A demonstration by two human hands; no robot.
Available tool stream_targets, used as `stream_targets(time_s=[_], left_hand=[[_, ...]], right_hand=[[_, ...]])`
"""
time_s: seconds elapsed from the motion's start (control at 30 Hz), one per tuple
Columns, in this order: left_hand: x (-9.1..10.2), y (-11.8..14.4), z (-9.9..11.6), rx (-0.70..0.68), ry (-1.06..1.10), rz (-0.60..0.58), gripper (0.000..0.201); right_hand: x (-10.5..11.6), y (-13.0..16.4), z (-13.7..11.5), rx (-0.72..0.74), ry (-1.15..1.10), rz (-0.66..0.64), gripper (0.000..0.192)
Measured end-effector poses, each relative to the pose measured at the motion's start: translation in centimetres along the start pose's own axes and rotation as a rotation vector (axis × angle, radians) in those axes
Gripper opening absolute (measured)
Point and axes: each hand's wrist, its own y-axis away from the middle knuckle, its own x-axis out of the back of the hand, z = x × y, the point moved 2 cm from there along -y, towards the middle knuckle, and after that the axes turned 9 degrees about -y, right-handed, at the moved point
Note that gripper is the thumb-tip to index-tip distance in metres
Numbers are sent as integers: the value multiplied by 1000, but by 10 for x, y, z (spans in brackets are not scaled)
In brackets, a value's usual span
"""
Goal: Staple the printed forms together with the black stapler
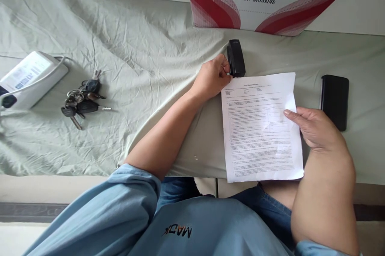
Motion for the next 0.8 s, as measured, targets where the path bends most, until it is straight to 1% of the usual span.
stream_targets(time_s=[0.07, 0.13, 0.2, 0.27, 0.3, 0.4, 0.47, 0.57, 0.63, 0.73, 0.8], left_hand=[[-2, -1, -5, 2, 1, 36, 33], [-4, -2, -11, -8, 14, 64, 26], [-5, -2, -15, -32, 32, 58, 21], [-3, -2, -17, -83, 31, 74, 28], [-2, -2, -17, -122, 21, 100, 32], [1, -2, -15, -228, -14, 199, 32], [2, -2, -14, -267, -40, 202, 34], [1, -2, -12, -310, -100, 167, 38], [-2, -2, -13, -290, -113, 149, 36], [-6, -2, -15, -203, -76, 142, 30], [-7, -2, -15, -168, -45, 143, 28]], right_hand=[[-2, -2, 1, 22, -39, 17, 62], [-3, -4, 2, 53, -79, 38, 61], [-4, -5, 3, 84, -108, 53, 59], [-5, -6, 2, 96, -124, 54, 58], [-6, -6, 1, 93, -129, 51, 58], [-8, -5, -1, 67, -134, 46, 59], [-8, -4, -2, 54, -140, 56, 59], [-9, -3, -2, 57, -152, 72, 58], [-8, -4, 0, 64, -163, 72, 57], [-7, -7, 3, 62, -169, 51, 53], [-6, -8, 4, 73, -157, 30, 52]])
